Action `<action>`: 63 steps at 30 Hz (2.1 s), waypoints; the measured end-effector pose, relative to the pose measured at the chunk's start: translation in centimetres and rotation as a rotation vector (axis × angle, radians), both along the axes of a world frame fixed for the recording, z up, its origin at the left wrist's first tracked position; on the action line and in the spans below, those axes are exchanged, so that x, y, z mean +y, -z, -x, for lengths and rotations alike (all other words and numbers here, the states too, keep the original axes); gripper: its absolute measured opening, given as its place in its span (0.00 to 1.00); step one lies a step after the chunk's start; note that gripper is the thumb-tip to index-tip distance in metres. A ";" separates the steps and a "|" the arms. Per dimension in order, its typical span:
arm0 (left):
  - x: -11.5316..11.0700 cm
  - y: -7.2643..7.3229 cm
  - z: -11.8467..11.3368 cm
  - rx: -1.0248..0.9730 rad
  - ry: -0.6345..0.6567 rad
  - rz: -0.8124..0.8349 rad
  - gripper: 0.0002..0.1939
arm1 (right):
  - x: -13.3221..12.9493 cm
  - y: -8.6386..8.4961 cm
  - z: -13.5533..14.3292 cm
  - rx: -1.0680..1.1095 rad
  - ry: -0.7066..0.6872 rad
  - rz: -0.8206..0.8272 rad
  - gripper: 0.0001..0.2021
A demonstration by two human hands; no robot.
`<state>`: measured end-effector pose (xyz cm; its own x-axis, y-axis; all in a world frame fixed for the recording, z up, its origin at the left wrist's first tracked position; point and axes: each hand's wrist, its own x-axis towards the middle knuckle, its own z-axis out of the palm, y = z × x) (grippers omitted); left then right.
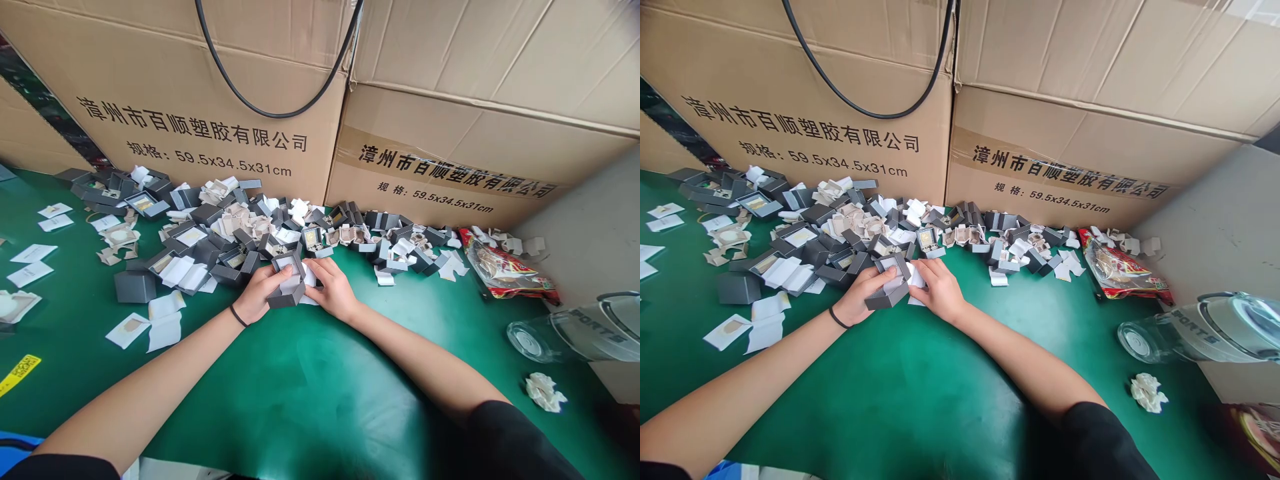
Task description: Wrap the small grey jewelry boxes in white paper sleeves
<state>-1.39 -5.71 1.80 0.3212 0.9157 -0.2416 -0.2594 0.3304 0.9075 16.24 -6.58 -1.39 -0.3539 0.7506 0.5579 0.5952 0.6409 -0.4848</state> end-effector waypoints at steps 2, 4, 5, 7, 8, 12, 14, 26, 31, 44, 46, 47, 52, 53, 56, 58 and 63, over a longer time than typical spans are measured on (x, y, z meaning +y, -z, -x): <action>0.2 -0.3 0.2 0.031 0.008 -0.037 0.14 | 0.0 -0.1 0.0 -0.021 0.026 0.030 0.21; 0.4 -0.4 0.5 0.081 -0.015 -0.095 0.14 | 0.0 -0.3 0.0 0.004 0.068 0.054 0.20; 0.4 -0.4 0.7 0.105 -0.028 -0.125 0.15 | 0.0 -0.4 0.1 0.041 0.105 0.061 0.19; 0.6 -0.3 0.9 0.135 -0.043 -0.178 0.17 | 0.0 -0.7 0.1 0.139 0.204 0.064 0.17; 0.7 -0.1 0.9 0.145 -0.049 -0.207 0.17 | -0.1 -0.7 0.1 0.185 0.255 0.064 0.17; 1.1 0.9 1.0 0.275 -0.102 -0.375 0.11 | -0.4 -0.9 0.3 0.279 0.316 0.090 0.17; 1.3 1.4 1.0 0.370 -0.114 -0.455 0.11 | -0.6 -0.9 0.4 0.292 0.259 0.102 0.18; 0.9 0.9 0.8 0.525 -0.186 -0.628 0.18 | -2.2 -1.2 1.9 0.430 -0.051 0.232 0.19; 0.5 0.7 0.6 0.535 -0.127 -0.682 0.15 | -2.5 -1.3 2.3 0.407 -0.103 0.209 0.19; 0.4 1.2 0.3 0.771 -0.243 -0.762 0.16 | -2.1 -0.8 2.0 0.236 -0.061 0.163 0.18; 0.5 1.5 0.3 0.830 -0.223 -0.810 0.15 | -1.9 -0.6 1.9 0.208 -0.043 0.161 0.18; 0.5 1.6 0.4 0.840 -0.204 -0.822 0.16 | -1.8 -0.5 1.8 0.200 -0.036 0.157 0.18; 1.0 1.5 1.0 0.802 -0.008 -0.823 0.20 | -1.2 -0.2 1.4 0.200 0.009 0.179 0.18; 1.1 1.3 1.2 0.807 0.036 -0.831 0.21 | -1.1 -0.2 1.3 0.201 0.017 0.191 0.18; 1.3 0.4 2.0 0.855 0.180 -0.878 0.24 | -0.9 -0.1 1.0 0.196 0.041 0.220 0.18; 1.4 -0.1 2.4 0.894 0.283 -0.898 0.26 | -0.8 -0.2 0.9 0.190 0.045 0.218 0.18; 1.6 -0.6 3.0 0.959 0.410 -0.878 0.30 | -0.9 -0.1 0.9 0.144 -0.041 0.154 0.18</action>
